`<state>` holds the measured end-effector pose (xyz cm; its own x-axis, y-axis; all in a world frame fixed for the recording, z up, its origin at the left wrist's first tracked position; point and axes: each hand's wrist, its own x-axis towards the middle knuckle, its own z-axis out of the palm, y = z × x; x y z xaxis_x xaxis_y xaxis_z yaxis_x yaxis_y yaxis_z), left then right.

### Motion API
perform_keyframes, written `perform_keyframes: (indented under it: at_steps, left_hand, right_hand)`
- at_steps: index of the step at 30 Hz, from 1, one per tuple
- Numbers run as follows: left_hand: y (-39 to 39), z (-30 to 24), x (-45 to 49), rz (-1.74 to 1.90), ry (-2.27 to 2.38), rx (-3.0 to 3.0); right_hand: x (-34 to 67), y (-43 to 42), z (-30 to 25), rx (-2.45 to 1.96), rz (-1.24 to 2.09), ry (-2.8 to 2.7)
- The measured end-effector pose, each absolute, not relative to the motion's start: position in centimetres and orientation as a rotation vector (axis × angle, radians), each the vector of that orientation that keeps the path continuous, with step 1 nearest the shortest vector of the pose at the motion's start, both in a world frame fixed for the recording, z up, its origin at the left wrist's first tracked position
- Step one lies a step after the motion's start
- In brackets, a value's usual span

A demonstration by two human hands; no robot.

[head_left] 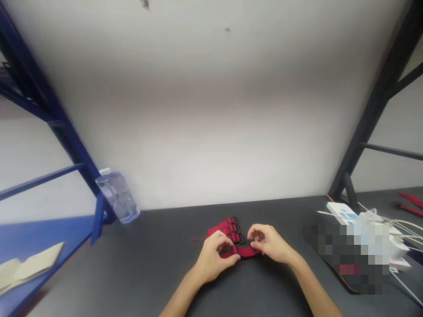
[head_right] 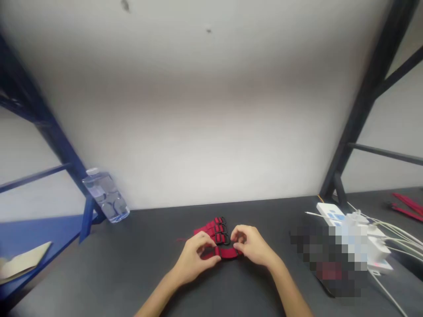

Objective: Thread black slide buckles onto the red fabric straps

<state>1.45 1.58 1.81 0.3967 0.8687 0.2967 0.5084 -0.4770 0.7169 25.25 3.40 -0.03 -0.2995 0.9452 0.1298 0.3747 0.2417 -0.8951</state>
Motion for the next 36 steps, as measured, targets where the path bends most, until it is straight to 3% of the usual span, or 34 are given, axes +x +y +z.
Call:
perform_keyframes:
  at_steps: [8,19,23,36]
  left_hand:
    - [1.9,2.2,0.9,0.824,0.924,1.558]
    - [1.7,2.4,0.7,0.879,0.753,1.249]
    - [1.6,1.8,0.7,0.722,0.784,1.274]
    - [1.5,1.9,0.7,0.658,0.769,1.339]
  right_hand:
    - [24.8,2.7,1.2,-0.831,1.427,-1.523]
    - [24.5,1.5,2.8,-0.542,1.586,-1.258]
    - [24.4,1.1,3.4,-0.456,1.642,-1.258]
    - [22.1,2.0,1.1,-0.728,1.523,-1.437]
